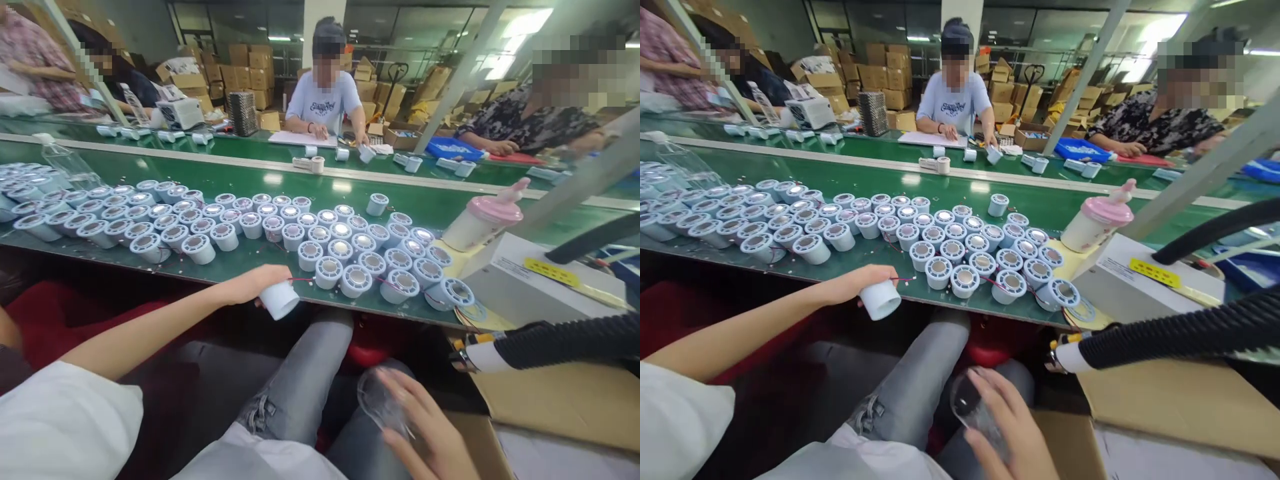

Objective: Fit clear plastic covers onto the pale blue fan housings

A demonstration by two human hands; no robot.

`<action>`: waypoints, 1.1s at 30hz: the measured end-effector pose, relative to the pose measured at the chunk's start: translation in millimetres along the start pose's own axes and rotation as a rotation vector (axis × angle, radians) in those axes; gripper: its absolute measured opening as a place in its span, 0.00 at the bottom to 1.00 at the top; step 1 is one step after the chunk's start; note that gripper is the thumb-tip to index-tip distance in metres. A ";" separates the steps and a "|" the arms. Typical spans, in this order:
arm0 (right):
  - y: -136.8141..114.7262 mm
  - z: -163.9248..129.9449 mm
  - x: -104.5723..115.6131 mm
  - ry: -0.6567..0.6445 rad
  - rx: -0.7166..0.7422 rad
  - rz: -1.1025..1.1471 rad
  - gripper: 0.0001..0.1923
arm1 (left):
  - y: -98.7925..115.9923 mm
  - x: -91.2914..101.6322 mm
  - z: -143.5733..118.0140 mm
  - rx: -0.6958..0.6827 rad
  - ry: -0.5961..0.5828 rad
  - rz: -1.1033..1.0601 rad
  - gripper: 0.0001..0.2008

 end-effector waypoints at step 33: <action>-14.3 17.9 14.6 0.072 -0.179 0.311 0.22 | 44.1 -143.9 23.8 -0.111 -0.172 -0.735 0.30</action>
Point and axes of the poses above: each hand's wrist, its own z-axis towards the middle knuckle, its own x-axis out of the back of the hand, y = z × x, the point moved 6 cm from there along z, towards the middle knuckle, and after that the axes turned 15 degrees about -x, right-handed, at the moved point
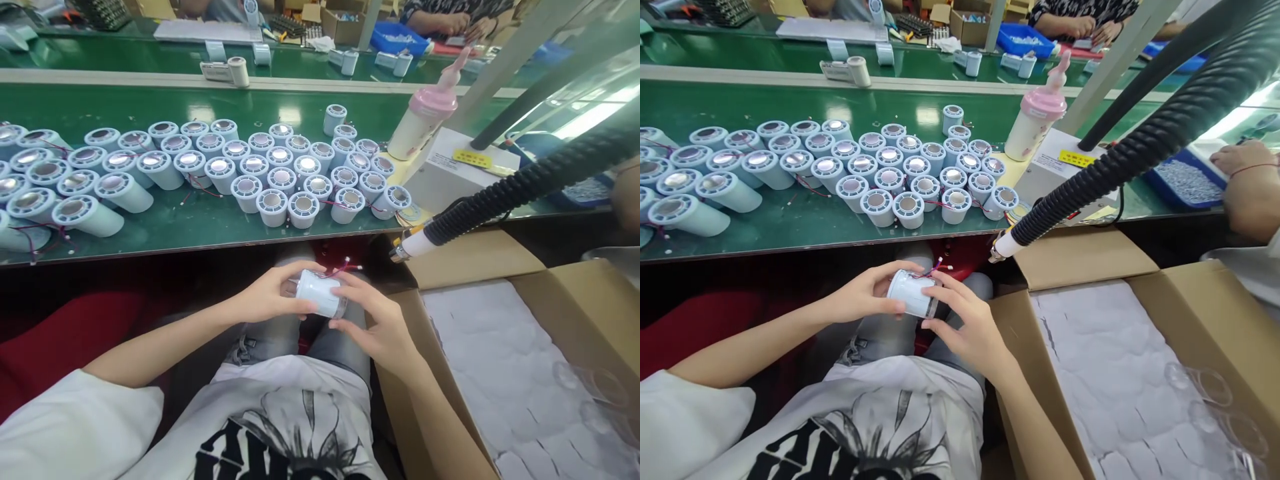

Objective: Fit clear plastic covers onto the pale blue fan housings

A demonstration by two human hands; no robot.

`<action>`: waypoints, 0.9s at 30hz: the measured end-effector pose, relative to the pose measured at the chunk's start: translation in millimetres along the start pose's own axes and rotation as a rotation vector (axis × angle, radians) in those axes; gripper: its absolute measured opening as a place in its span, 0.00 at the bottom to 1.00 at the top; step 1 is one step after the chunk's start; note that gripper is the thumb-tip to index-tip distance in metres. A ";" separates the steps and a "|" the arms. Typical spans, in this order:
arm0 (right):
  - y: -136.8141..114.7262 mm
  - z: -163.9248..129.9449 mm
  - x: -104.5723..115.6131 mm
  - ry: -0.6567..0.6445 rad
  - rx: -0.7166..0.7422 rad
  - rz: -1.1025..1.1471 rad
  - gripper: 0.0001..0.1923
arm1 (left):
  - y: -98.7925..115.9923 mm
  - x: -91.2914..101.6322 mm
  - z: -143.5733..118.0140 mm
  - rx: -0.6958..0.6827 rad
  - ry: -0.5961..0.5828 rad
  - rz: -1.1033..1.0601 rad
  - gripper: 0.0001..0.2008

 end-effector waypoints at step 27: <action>17.3 -6.1 -16.7 -0.261 -0.511 0.597 0.19 | 25.5 -1.3 -10.8 -0.292 -0.249 0.369 0.35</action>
Point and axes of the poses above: each hand's wrist, its own z-axis towards the middle knuckle, its own x-axis out of the back of the hand, y = z × x, the point moved 6 cm from there along z, towards the middle knuckle, and after that the axes turned 15 degrees about -x, right-handed, at the moved point
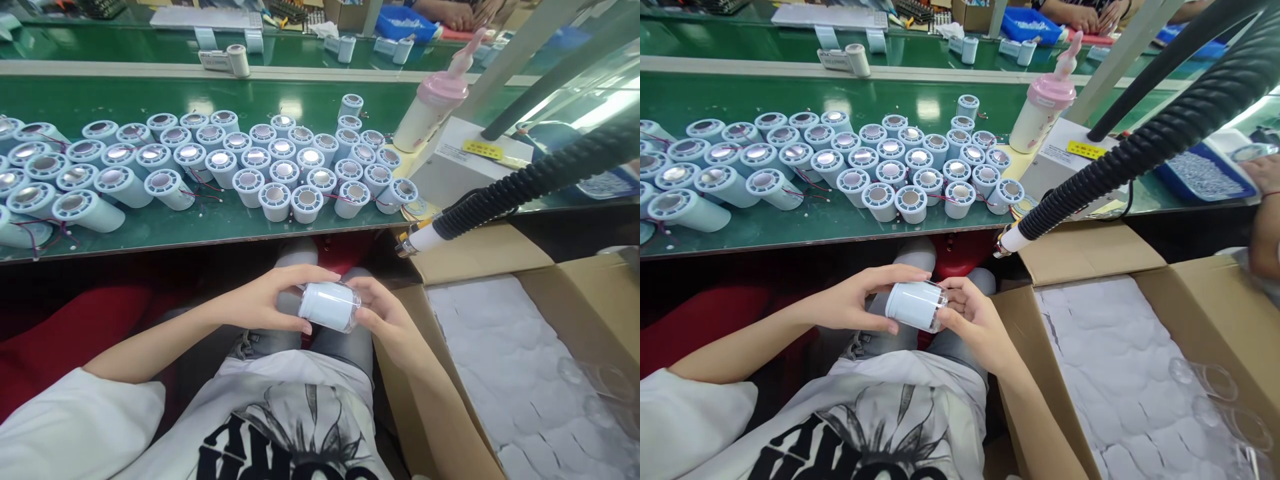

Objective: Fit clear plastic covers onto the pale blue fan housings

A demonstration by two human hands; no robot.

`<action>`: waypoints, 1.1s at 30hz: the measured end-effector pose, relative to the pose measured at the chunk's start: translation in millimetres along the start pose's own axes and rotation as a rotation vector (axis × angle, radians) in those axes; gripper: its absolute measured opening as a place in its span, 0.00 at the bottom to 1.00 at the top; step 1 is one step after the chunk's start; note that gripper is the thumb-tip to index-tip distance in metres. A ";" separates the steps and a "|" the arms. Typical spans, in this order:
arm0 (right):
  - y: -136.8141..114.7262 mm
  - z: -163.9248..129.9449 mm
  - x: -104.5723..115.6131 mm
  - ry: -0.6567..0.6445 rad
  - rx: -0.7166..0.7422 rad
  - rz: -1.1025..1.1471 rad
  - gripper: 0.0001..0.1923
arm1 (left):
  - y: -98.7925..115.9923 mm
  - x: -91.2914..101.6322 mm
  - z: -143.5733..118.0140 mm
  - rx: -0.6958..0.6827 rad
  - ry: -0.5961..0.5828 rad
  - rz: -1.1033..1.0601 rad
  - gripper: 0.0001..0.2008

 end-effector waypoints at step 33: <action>5.0 1.0 -3.2 0.227 0.165 -0.188 0.13 | -4.1 -4.7 -1.9 0.179 0.160 -0.242 0.29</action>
Point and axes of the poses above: each hand's wrist, its own z-axis towards the middle knuckle, its own x-axis out of the back of the hand, y = z × x, the point moved 6 cm from there along z, towards the middle knuckle, and after that the axes turned 15 degrees about -x, right-handed, at the moved point
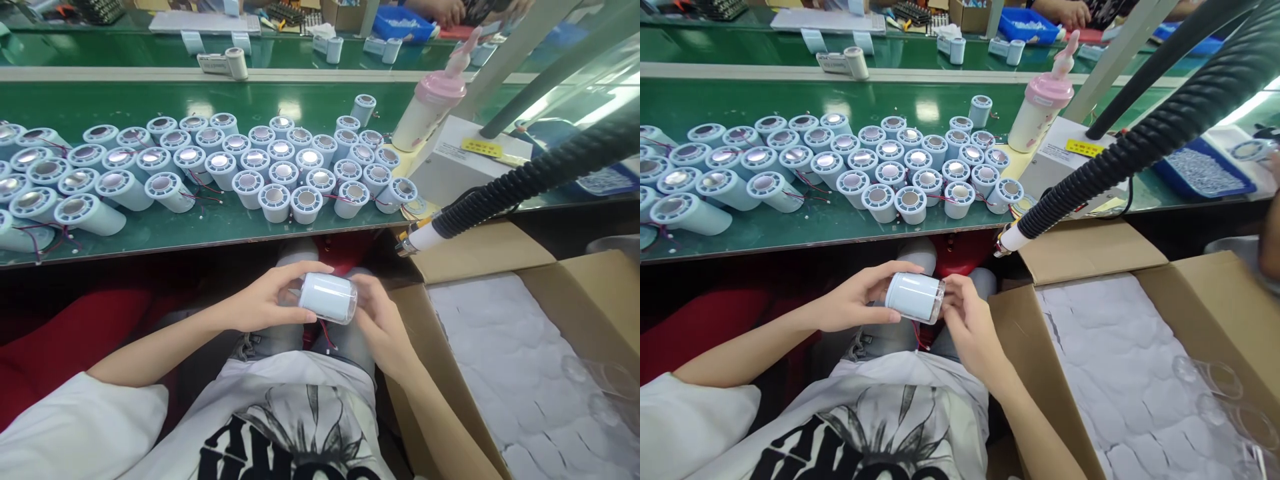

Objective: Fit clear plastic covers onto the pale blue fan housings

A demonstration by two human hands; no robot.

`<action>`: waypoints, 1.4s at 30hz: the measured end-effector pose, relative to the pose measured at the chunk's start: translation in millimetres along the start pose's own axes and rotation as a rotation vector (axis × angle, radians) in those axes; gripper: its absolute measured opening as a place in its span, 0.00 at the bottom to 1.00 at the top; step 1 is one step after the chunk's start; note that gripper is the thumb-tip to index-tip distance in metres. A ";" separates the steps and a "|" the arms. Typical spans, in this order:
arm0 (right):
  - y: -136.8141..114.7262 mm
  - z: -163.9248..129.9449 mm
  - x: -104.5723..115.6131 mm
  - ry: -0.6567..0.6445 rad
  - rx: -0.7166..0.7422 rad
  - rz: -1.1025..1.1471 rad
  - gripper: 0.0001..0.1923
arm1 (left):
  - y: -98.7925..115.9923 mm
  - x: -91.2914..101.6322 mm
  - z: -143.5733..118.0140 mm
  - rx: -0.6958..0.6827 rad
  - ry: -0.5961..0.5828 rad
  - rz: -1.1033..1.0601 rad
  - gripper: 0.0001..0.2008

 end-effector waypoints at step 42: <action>28.2 5.2 1.4 -0.170 -0.258 0.350 0.28 | -34.9 -4.8 4.9 0.160 -0.174 -0.271 0.37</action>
Point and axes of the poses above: each hand's wrist, its own z-axis towards the middle knuckle, its own x-axis out of the back of the hand, y = z × x, the point moved 6 cm from there along z, towards the middle knuckle, and after that the axes turned 15 degrees about -x, right-handed, at the moved point
